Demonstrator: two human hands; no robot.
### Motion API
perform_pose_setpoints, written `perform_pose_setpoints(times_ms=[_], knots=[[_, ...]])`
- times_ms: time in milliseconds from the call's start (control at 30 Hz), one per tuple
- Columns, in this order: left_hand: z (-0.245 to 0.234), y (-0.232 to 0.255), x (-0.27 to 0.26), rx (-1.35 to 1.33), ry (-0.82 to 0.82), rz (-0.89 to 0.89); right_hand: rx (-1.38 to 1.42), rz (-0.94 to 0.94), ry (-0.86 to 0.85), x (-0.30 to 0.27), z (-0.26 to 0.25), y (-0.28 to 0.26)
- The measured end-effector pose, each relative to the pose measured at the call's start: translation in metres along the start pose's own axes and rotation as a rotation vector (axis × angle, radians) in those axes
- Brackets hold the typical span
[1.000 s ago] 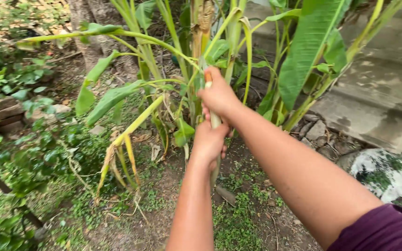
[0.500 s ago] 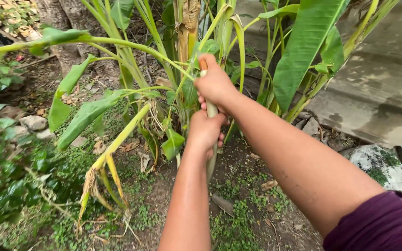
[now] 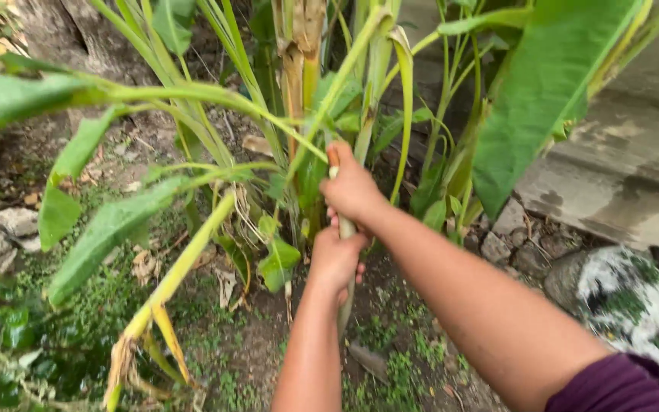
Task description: Water banana trees and surrounding garden plants using a hose.
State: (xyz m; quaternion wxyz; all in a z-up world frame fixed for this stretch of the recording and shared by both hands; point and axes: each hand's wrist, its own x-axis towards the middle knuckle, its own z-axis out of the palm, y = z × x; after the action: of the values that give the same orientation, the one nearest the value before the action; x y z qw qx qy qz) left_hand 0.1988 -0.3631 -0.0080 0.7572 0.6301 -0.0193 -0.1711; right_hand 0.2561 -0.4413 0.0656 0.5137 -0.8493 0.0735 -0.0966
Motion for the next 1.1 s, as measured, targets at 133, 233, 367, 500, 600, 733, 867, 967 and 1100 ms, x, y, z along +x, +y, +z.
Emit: perform_pose_setpoints(times_ms=[133,233,367,500,600,733,867,967,1100], knots=[[-0.013,0.004,0.005,-0.034,0.024,-0.034,0.075,0.107,-0.059,-0.008,0.014,-0.020],[-0.023,0.000,0.008,-0.066,0.063,-0.072,0.045,0.066,-0.080,-0.004,0.023,-0.019],[-0.026,-0.004,0.011,-0.066,0.110,-0.105,-0.035,-0.022,-0.096,0.006,0.032,-0.002],[-0.024,-0.011,0.019,-0.030,0.152,-0.120,0.059,0.049,-0.113,0.003,0.029,-0.005],[-0.014,-0.012,0.026,-0.011,0.184,-0.099,0.081,0.039,-0.120,0.012,0.021,0.002],[0.005,-0.012,0.032,-0.009,0.206,-0.062,0.101,0.033,-0.150,0.014,0.000,0.002],[0.025,-0.004,0.032,0.021,0.229,-0.060,0.086,0.041,-0.147,0.016,-0.020,0.004],[0.036,-0.007,0.033,0.023,0.231,-0.053,0.110,0.035,-0.163,0.015,-0.032,0.007],[0.049,-0.008,0.027,-0.008,0.243,-0.021,0.089,0.012,-0.188,0.009,-0.042,0.008]])
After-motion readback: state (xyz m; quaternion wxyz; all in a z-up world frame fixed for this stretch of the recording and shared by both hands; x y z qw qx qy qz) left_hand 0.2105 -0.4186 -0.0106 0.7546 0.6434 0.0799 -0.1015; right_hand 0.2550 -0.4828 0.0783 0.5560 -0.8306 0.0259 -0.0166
